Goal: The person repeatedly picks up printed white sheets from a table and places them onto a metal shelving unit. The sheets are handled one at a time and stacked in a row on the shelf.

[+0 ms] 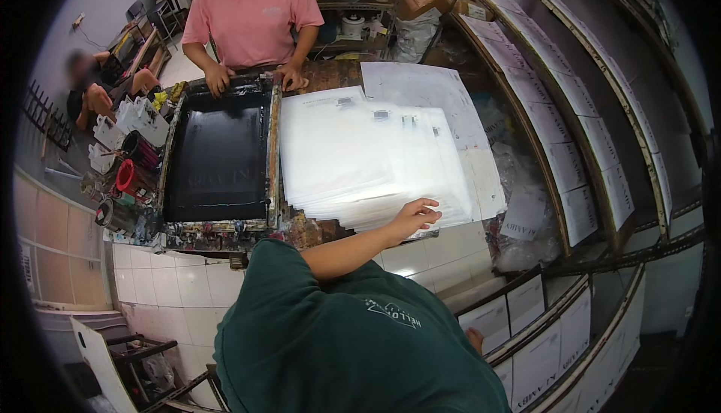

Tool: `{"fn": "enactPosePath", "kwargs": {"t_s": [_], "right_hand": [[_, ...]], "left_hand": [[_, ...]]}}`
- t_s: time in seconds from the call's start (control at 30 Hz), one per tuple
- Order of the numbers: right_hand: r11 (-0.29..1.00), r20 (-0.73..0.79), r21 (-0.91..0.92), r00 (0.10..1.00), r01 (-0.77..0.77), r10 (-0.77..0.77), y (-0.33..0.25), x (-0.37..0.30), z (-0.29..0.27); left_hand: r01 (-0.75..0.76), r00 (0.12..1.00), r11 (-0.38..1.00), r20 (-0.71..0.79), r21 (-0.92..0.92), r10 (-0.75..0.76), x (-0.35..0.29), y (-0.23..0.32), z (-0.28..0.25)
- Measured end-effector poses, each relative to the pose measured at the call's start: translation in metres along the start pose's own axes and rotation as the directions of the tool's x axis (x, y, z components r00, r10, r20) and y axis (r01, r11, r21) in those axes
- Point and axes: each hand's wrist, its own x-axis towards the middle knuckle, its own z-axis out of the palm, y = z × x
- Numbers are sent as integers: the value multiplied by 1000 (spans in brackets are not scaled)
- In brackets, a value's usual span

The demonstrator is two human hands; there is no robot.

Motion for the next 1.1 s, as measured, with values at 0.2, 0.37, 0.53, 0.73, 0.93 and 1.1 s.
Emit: {"fn": "enactPosePath", "kwargs": {"t_s": [0.2,0.37,0.53,0.73,0.93,1.1], "right_hand": [[969,194,-225,979,101,-57,71,47,27],[940,177,-319,982,122,-68,42,41,18],[964,114,-259,993,63,-35,-19,-13,15],[996,201,55,976,75,-84,15,31,-7],[965,24,239,994,-112,110,-39,5,-4],[984,14,162,998,-71,69,-43,15,-13]], "left_hand": [[2,1000,1000,-20,-3,-2,1,3,2],[15,996,1000,-86,-18,-17,-1,1,-7],[33,991,999,-129,-25,-36,-6,6,-12],[40,990,996,-133,-80,-51,-5,17,-10],[1,964,975,-259,-224,-61,4,5,-30],[-82,925,902,-368,-425,-89,14,3,-47]]}}
